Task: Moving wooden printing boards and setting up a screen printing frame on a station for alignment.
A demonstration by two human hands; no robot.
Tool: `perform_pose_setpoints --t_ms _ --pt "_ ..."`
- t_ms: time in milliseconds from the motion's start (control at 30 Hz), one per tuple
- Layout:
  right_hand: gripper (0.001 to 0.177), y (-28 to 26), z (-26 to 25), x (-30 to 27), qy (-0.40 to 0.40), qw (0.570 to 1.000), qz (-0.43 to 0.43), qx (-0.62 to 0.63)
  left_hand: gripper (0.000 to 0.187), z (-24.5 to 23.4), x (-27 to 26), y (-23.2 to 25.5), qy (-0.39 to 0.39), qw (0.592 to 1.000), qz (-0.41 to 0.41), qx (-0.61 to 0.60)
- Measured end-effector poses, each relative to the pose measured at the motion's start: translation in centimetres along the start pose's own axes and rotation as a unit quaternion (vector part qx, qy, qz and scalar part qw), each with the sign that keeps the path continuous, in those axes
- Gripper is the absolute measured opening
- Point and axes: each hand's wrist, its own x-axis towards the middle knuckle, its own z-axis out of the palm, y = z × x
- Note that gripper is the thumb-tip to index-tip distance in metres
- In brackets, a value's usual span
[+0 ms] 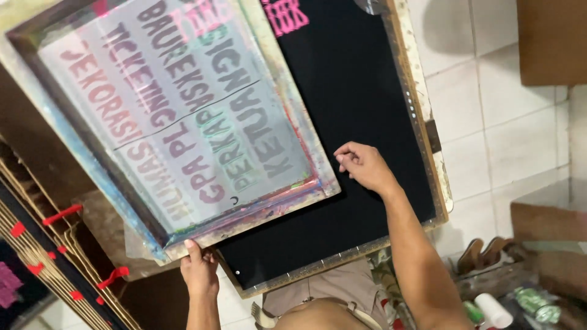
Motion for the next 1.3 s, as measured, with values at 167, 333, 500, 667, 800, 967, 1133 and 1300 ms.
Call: perform_pose_setpoints --t_ms 167,333,500,667,800,967,1133,1300 --pt "0.017 -1.1 -1.3 -0.6 -0.077 0.996 0.035 0.012 0.046 0.0 -0.2 0.2 0.009 0.997 -0.045 -0.056" --pt "0.028 -0.2 -1.7 0.8 -0.101 0.978 -0.127 -0.131 0.05 -0.7 0.8 -0.6 0.011 1.0 0.002 0.016" --pt "0.024 2.0 -1.2 2.2 -0.099 0.945 -0.226 -0.214 0.05 -0.5 0.2 0.0 0.006 1.0 0.003 0.022" --pt "0.011 2.5 -0.9 2.5 -0.07 0.929 -0.291 -0.219 0.046 -1.0 0.8 -0.5 0.016 1.0 -0.009 0.021" --pt "0.014 2.4 -0.8 2.1 -0.031 0.909 -0.346 -0.231 0.046 -0.9 0.7 -0.4 0.005 1.0 0.002 0.013" --pt "0.021 3.0 -1.3 1.9 -0.001 0.901 -0.364 -0.236 0.05 -0.8 0.3 -0.1 0.018 1.0 -0.009 0.023" --pt "0.013 3.0 -2.4 1.3 -0.033 0.927 -0.332 -0.172 0.05 -0.9 0.3 0.0 -0.003 0.999 0.008 0.031" --pt "0.023 3.4 -2.9 -1.0 -0.107 0.945 -0.254 -0.179 0.05 -1.3 0.5 0.0 -0.009 0.999 0.009 0.034"
